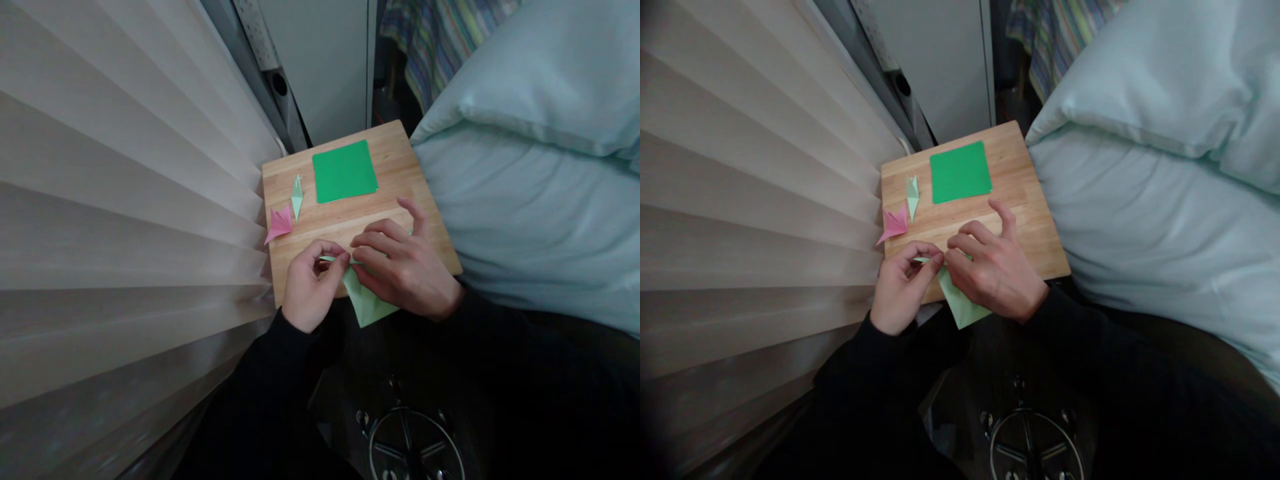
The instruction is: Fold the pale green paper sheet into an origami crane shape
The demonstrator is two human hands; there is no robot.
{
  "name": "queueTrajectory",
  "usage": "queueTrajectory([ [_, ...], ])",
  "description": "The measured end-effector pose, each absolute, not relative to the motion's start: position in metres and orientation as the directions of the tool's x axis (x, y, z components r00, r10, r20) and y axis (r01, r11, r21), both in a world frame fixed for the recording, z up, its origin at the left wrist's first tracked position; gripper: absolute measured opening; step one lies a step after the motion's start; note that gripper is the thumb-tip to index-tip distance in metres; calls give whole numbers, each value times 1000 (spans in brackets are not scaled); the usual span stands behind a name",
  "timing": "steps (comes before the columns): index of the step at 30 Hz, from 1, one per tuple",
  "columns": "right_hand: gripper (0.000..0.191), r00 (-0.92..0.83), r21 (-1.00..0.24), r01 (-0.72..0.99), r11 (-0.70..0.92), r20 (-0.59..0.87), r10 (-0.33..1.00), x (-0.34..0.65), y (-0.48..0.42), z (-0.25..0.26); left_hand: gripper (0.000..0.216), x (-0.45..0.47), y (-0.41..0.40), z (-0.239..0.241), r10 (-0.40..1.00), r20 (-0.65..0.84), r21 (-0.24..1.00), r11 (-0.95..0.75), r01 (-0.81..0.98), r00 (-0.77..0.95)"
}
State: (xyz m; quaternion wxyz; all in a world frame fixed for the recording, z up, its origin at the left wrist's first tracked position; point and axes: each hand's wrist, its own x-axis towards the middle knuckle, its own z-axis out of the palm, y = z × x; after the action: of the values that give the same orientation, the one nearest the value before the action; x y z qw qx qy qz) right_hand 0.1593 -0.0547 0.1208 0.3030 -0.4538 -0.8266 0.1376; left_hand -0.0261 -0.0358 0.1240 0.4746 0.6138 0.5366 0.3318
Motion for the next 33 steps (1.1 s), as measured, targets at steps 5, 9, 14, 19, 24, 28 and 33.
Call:
queueTrajectory([
  [5,38,-362,-610,710,352,113,925,173,-49,128,10,-36,-31,113,970,-92,888,-21,459,224],
  [9,51,-327,-814,580,41,-186,927,196,-31,121,10,-42,-26,112,940,-106,856,-80,511,324],
  [14,35,-495,-950,308,-39,-195,847,196,-22,110,14,-41,-26,112,916,-115,891,-75,447,385],
  [19,37,-519,-960,221,-174,-266,812,181,-27,109,16,-38,-27,111,924,-121,929,-23,369,363],
  [24,36,-532,-955,165,-248,-298,793,180,-28,110,29,-36,-27,117,929,-171,944,59,325,328],
  [28,30,-530,-937,155,-314,-347,774,180,-28,110,38,-32,-29,121,919,-213,953,120,278,331],
  [33,31,-530,-904,162,-395,-417,738,179,-28,107,46,-26,-33,117,924,-278,952,229,203,262],
])
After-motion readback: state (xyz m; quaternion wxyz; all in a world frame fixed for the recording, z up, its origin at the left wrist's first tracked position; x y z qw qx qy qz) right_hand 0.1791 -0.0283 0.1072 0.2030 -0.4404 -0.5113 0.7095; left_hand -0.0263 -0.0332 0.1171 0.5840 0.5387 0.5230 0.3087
